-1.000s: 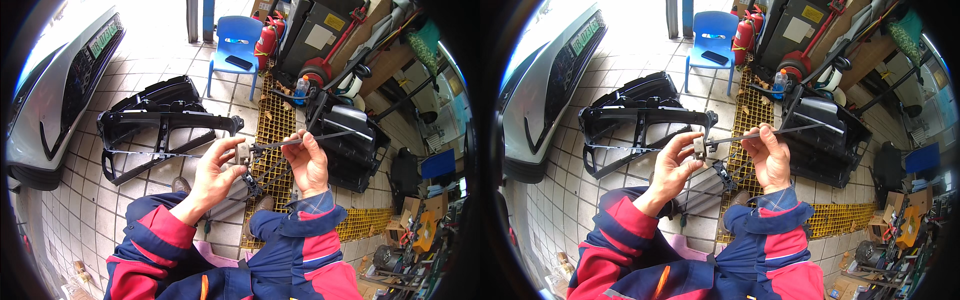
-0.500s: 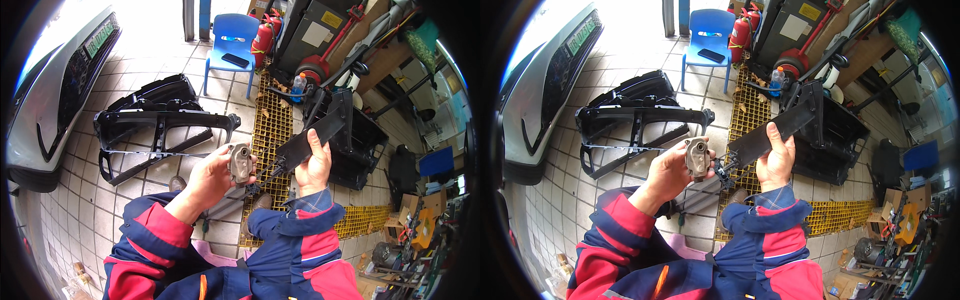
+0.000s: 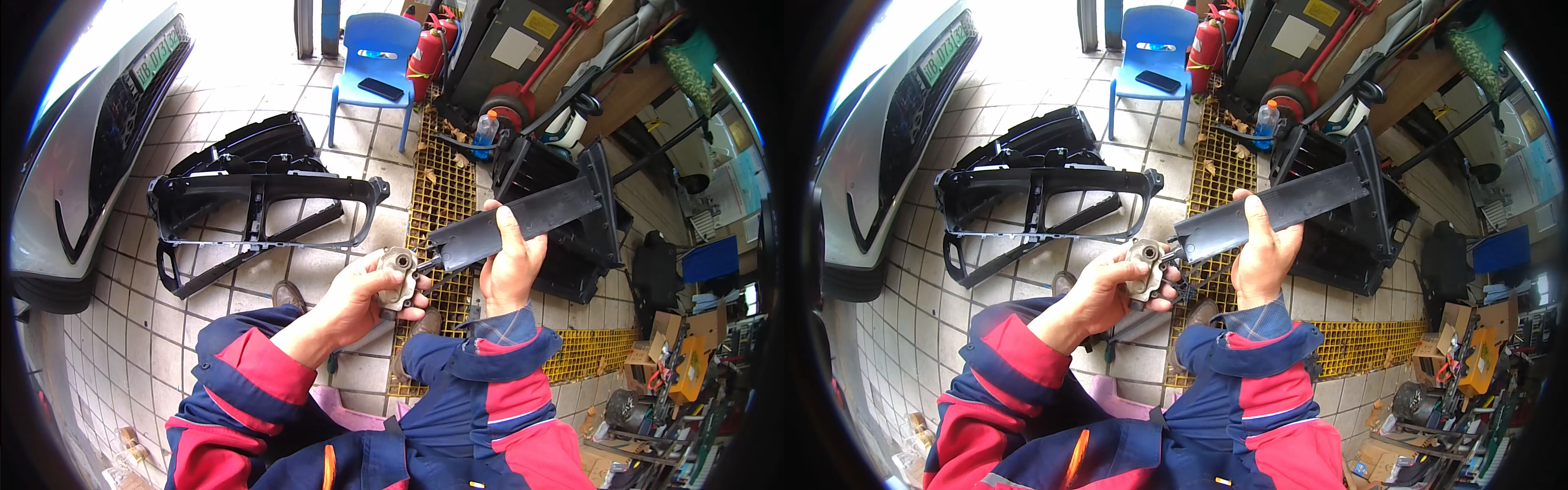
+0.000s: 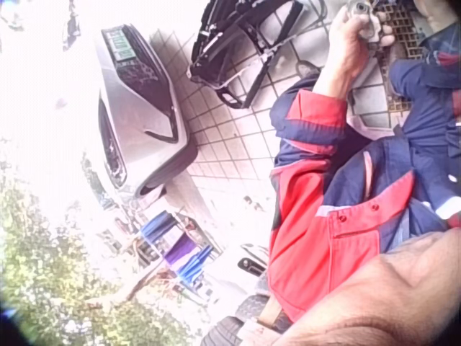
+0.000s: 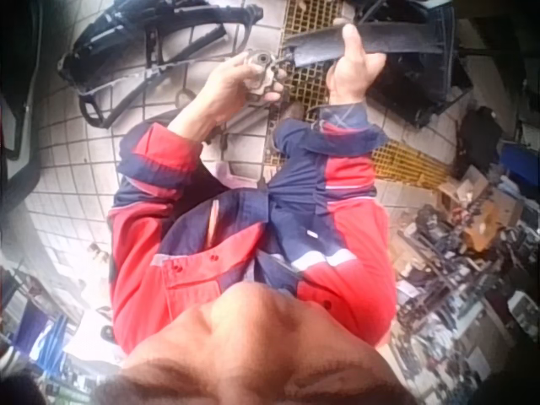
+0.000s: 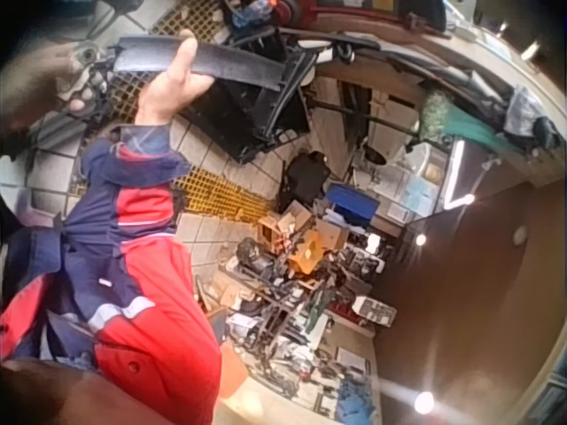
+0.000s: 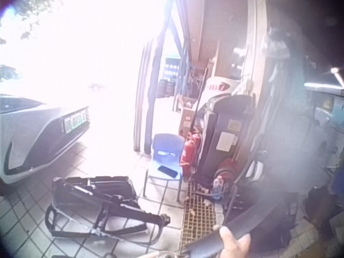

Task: The person sits on the floor and repeatedly aligns a small metal component with a long black plastic trim piece. They insert the metal part into the plastic, then remove it and repeat the alignment and insertion several times.

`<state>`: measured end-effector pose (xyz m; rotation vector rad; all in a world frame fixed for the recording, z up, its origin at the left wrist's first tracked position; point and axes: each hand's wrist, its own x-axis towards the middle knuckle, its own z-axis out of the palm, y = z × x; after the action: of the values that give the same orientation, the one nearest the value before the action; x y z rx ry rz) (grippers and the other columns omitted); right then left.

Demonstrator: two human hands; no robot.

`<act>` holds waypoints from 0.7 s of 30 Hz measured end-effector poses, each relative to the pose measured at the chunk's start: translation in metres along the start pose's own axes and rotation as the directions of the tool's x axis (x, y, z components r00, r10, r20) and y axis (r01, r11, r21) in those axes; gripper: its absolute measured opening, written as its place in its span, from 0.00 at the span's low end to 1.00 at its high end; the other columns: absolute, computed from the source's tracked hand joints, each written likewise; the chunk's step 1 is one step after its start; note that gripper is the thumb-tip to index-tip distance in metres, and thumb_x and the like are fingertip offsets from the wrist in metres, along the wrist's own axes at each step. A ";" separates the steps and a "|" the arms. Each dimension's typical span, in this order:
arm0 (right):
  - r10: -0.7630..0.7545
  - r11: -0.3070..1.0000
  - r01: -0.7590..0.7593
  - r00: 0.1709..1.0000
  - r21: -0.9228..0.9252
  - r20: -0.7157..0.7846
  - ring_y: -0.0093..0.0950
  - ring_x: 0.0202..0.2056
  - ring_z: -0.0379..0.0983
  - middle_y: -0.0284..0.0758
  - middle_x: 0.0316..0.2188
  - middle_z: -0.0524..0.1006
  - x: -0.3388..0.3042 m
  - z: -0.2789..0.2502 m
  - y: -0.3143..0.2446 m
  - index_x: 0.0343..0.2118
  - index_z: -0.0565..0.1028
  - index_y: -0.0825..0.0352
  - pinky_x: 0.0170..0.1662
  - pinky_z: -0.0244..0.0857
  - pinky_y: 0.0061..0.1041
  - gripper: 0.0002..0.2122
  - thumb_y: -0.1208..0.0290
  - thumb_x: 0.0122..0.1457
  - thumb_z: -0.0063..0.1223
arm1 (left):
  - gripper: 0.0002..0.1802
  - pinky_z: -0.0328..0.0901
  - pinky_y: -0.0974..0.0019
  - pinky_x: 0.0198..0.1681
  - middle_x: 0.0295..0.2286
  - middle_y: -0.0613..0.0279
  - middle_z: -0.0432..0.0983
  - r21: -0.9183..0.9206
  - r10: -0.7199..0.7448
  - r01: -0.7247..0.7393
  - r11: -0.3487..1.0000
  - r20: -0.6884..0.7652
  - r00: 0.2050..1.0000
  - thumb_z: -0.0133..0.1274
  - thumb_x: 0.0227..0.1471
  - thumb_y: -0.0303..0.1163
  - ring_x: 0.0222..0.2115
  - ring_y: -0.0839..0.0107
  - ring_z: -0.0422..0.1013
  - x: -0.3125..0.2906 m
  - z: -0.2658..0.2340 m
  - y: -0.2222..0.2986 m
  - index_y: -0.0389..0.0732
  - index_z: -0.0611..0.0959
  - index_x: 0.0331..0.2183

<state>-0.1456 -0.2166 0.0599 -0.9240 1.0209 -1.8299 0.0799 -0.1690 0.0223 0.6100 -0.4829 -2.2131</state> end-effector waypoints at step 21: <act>-0.257 0.938 0.268 0.963 -0.221 0.079 0.29 0.44 0.81 0.42 0.43 0.81 -0.006 0.005 0.004 0.54 0.64 0.70 0.51 0.72 0.29 0.15 0.79 0.69 0.55 | 0.25 0.74 0.45 0.58 0.53 0.49 0.76 -0.037 0.039 -0.038 0.999 0.032 0.999 0.47 0.66 0.31 0.53 0.56 0.76 0.001 -0.001 -0.005 0.36 0.70 0.62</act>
<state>-0.1380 -0.2139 0.0568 -1.2926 1.1397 -1.9206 0.0769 -0.1667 0.0189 0.5419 -0.4656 -2.1936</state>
